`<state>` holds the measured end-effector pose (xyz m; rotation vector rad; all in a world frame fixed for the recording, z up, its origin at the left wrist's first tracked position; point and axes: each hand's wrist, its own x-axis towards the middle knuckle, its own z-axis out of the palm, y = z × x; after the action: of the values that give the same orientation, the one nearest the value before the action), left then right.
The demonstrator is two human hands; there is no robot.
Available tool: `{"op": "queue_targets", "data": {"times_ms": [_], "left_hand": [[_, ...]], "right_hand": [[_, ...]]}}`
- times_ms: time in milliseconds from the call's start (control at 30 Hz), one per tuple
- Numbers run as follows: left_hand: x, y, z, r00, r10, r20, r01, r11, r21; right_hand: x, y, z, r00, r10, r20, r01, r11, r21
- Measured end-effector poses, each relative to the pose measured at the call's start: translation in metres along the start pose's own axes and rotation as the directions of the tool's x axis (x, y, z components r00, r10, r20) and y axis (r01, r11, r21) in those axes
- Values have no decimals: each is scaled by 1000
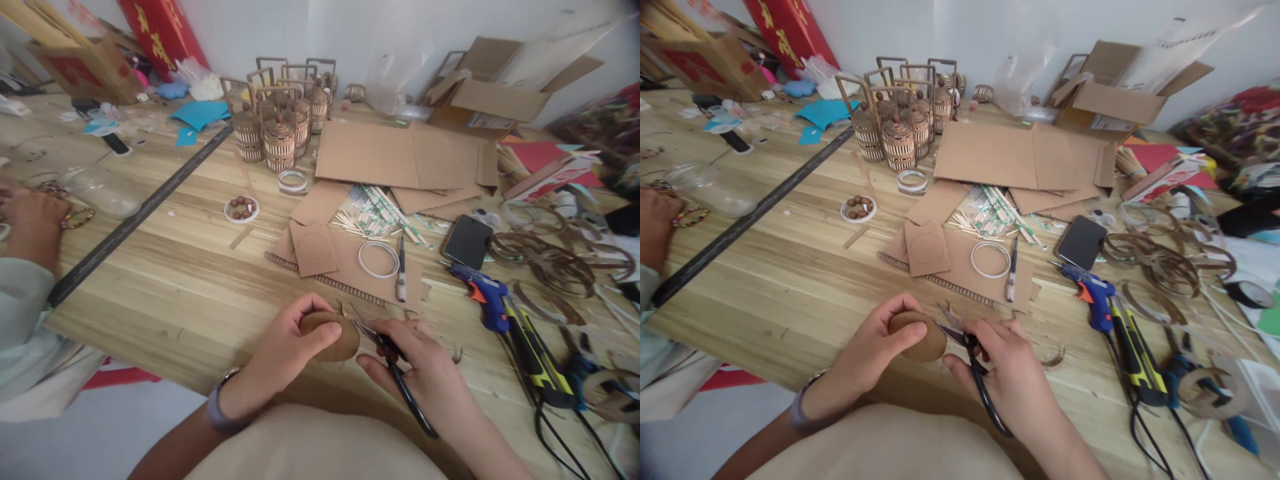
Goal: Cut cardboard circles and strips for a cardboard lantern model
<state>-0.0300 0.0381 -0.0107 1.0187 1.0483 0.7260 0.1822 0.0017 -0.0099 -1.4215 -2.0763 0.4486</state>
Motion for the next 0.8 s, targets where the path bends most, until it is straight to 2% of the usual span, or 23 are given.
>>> {"op": "queue_targets", "data": {"times_ms": [67, 167, 233, 333, 467, 667, 800], "left_hand": [[2, -4, 1, 1000, -16, -8, 15, 997, -81], [5, -13, 2, 999, -24, -33, 15, 970, -241], [7, -19, 4, 997, -21, -74, 1, 963, -268], [8, -25, 6, 995, -28, -98, -1, 957, -289], [8, -21, 12, 998, -13, -54, -13, 893, -450], [9, -19, 20, 997, 22, 71, 25, 800, -599], [10, -24, 15, 994, -20, 110, 77, 835, -544]], "right_hand": [[-3, -1, 2, 991, 125, 39, -128, 988, 88], [-5, -6, 9, 924, 357, 137, -382, 880, 282], [-3, -10, 15, 893, 399, 210, -451, 799, 398], [6, -17, 20, 892, 368, 262, -451, 744, 493], [14, -22, 21, 881, 410, 237, -471, 705, 529], [7, -10, 39, 835, 551, 17, -444, 653, 613], [3, -4, 44, 793, 604, -82, -433, 653, 621]]}}
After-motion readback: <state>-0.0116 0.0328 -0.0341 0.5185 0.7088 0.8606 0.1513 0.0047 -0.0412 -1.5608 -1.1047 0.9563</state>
